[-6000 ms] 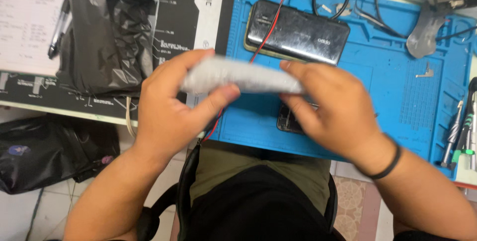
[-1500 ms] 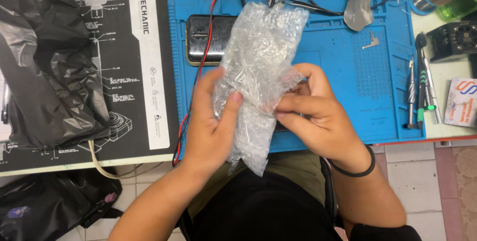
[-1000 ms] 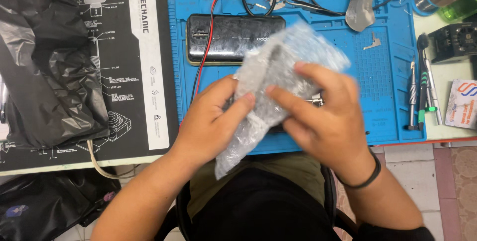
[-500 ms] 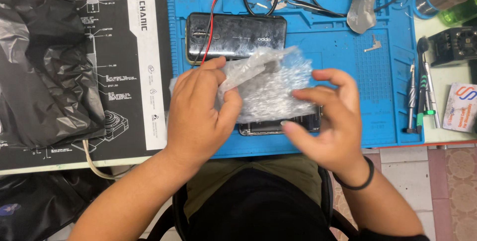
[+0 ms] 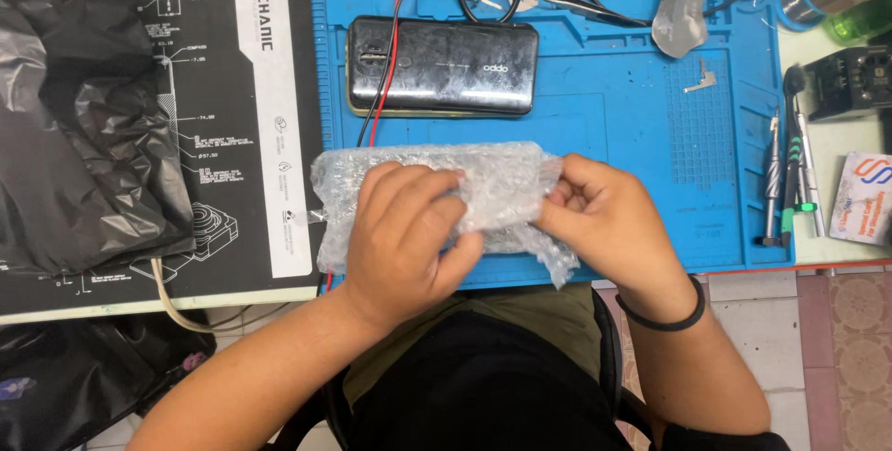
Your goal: The person disassembles a smartphone, removes the back cover, and sets aside the battery. They then unwrap a new screen assembly from bubble wrap and align it with the phone chassis, connecting internal ribbon cables to the motherboard. The task ends with the screen partially seated but not fully reassembled.
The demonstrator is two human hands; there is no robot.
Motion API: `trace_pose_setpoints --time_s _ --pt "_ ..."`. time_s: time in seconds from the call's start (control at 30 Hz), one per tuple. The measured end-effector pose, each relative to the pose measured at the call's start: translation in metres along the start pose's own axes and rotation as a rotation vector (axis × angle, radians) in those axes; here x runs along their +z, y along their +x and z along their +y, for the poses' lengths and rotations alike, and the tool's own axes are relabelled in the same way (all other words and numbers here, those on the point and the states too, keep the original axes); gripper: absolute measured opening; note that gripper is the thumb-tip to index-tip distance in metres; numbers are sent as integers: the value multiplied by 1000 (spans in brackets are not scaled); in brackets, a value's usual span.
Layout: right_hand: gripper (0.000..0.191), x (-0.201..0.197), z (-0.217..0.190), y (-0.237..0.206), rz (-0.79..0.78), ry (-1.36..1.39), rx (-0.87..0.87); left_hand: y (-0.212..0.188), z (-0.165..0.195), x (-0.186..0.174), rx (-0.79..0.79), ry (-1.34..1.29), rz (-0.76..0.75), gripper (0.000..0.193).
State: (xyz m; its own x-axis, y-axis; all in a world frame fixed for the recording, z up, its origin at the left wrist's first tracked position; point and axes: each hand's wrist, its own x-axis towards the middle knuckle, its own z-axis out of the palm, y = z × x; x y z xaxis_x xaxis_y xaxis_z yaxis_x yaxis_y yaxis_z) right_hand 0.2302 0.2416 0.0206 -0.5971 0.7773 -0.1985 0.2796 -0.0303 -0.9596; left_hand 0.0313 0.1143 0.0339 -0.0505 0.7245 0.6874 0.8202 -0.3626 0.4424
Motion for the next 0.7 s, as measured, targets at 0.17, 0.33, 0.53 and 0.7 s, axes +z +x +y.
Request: trace_pose_setpoints --time_s 0.17,0.33,0.53,0.7 --pt "24 -2 2 -2 -28 363 22 6 7 -19 -43 14 -2 40" --pt "41 -15 -2 -9 -70 726 -24 4 3 -41 -662 27 208 62" --pt "41 -6 4 -14 -89 570 10 -5 5 -38 -734 -424 191 37" --pt "21 -5 17 -24 -47 740 -83 -6 -2 -45 -780 -309 299 35"
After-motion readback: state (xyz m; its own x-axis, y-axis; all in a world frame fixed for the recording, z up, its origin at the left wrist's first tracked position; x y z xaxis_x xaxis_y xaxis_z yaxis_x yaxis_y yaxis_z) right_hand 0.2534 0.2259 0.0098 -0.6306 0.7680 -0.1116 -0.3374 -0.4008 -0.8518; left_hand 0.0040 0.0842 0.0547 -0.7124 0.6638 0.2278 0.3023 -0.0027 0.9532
